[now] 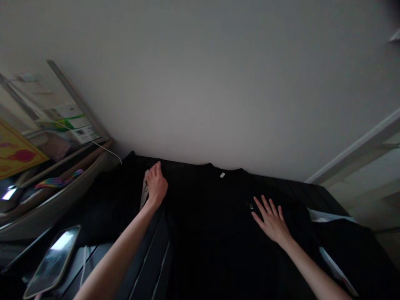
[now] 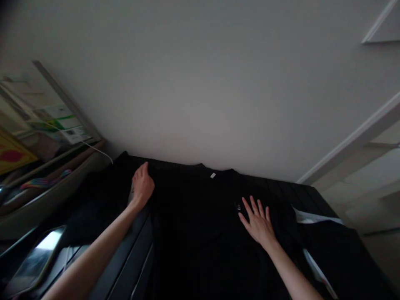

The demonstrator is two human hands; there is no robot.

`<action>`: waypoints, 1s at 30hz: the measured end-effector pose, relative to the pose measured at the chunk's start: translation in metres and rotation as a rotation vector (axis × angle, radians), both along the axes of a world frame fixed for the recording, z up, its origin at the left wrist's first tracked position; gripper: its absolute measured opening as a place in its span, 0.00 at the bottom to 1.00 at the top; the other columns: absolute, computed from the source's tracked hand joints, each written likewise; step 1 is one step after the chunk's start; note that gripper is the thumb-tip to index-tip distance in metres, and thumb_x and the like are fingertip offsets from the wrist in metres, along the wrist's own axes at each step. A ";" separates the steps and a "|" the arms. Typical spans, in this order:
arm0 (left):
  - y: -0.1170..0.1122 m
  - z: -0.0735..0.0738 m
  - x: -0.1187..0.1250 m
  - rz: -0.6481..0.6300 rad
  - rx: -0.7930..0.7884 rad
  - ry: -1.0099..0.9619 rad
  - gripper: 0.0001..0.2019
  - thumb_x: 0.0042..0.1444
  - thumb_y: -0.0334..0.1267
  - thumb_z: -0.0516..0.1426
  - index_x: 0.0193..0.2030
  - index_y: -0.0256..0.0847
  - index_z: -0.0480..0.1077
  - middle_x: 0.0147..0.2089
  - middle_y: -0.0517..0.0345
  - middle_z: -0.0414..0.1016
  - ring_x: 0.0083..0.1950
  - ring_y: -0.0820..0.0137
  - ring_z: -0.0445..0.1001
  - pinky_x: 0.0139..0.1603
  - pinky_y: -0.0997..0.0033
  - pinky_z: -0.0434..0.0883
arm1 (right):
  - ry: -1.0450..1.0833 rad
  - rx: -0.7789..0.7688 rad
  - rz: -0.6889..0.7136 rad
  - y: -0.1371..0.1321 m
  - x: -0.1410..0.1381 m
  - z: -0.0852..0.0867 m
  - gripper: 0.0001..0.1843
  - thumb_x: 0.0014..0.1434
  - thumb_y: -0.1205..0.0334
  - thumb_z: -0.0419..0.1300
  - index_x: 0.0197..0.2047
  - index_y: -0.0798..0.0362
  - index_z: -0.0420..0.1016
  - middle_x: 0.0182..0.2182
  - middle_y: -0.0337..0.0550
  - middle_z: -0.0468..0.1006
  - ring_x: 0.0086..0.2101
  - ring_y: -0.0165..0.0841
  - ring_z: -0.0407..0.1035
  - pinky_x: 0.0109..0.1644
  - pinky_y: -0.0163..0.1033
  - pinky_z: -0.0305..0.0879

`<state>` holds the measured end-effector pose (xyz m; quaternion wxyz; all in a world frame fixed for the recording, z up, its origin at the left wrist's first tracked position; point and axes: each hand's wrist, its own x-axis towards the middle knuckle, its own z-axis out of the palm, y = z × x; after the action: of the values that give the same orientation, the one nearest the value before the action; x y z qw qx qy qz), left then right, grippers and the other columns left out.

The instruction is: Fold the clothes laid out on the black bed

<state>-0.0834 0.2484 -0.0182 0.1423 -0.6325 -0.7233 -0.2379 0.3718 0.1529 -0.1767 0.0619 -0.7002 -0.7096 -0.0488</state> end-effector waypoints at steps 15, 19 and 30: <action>-0.072 -0.071 0.012 -0.405 -0.485 0.119 0.28 0.65 0.49 0.44 0.71 0.48 0.47 0.73 0.58 0.47 0.73 0.61 0.43 0.68 0.53 0.49 | 0.073 -0.108 0.088 0.019 0.017 0.010 0.35 0.64 0.40 0.38 0.71 0.43 0.44 0.71 0.40 0.42 0.68 0.42 0.37 0.68 0.57 0.39; -0.059 -0.067 0.002 -0.414 -0.497 0.146 0.28 0.65 0.50 0.44 0.71 0.50 0.46 0.73 0.60 0.48 0.73 0.60 0.43 0.69 0.47 0.43 | 0.058 -0.105 0.065 0.024 0.012 0.014 0.35 0.64 0.41 0.38 0.70 0.44 0.45 0.71 0.41 0.43 0.68 0.43 0.38 0.68 0.58 0.39; -0.140 -0.059 0.049 -0.538 -0.575 0.144 0.28 0.62 0.40 0.46 0.69 0.37 0.54 0.72 0.50 0.48 0.73 0.58 0.45 0.70 0.48 0.45 | -0.027 -0.036 -0.075 -0.059 -0.056 0.034 0.33 0.66 0.51 0.37 0.68 0.59 0.54 0.67 0.56 0.53 0.65 0.52 0.49 0.65 0.63 0.42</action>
<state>-0.0346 0.1084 -0.0776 -0.0578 -0.8283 -0.5572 -0.0096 0.3160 0.0942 -0.1429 0.0377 -0.7265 -0.6845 -0.0477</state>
